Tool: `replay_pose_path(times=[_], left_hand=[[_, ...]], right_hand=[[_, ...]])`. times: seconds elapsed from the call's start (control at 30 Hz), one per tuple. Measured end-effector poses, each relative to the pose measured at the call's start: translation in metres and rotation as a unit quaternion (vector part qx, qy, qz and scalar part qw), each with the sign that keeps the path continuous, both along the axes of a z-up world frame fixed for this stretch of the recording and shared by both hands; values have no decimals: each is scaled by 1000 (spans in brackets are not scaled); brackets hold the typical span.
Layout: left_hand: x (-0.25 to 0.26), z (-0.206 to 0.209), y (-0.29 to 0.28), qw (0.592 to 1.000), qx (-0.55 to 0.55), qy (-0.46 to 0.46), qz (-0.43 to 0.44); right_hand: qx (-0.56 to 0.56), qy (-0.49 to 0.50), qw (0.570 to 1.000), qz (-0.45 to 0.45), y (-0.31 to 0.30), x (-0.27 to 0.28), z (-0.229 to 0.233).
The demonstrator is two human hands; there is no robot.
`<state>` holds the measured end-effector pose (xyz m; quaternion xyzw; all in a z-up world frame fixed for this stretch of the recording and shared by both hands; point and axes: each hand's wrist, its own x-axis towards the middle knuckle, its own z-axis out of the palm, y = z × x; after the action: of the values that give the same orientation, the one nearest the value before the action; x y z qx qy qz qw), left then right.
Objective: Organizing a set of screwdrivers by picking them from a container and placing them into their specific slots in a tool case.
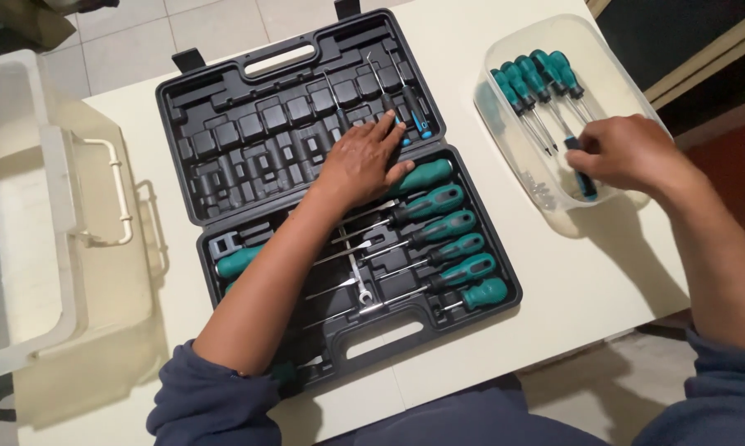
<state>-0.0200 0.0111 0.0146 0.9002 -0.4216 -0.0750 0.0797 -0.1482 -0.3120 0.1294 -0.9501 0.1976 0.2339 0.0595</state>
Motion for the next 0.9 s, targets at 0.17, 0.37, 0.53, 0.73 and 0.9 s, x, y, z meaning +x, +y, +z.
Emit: replay_pose_path(times=[0.17,0.37,0.53,0.73,0.9], left_hand=[[1,-3,0,1000,2,7,2],[3,-12,2,1000,-13,5,1],[3,-11,12,999,-38,4,-8],[28,-27,40,983,-123,-133,33],[62,-34,54,973,-110,-158,127]], right_hand=[[21,-81,996,-27,-4,-10,22],[103,-231,967,43,41,2,48],[53,-251,939,227,95,53,30],[56,-173,951,251,153,119,-13],[53,-191,943,268,168,147,-62]])
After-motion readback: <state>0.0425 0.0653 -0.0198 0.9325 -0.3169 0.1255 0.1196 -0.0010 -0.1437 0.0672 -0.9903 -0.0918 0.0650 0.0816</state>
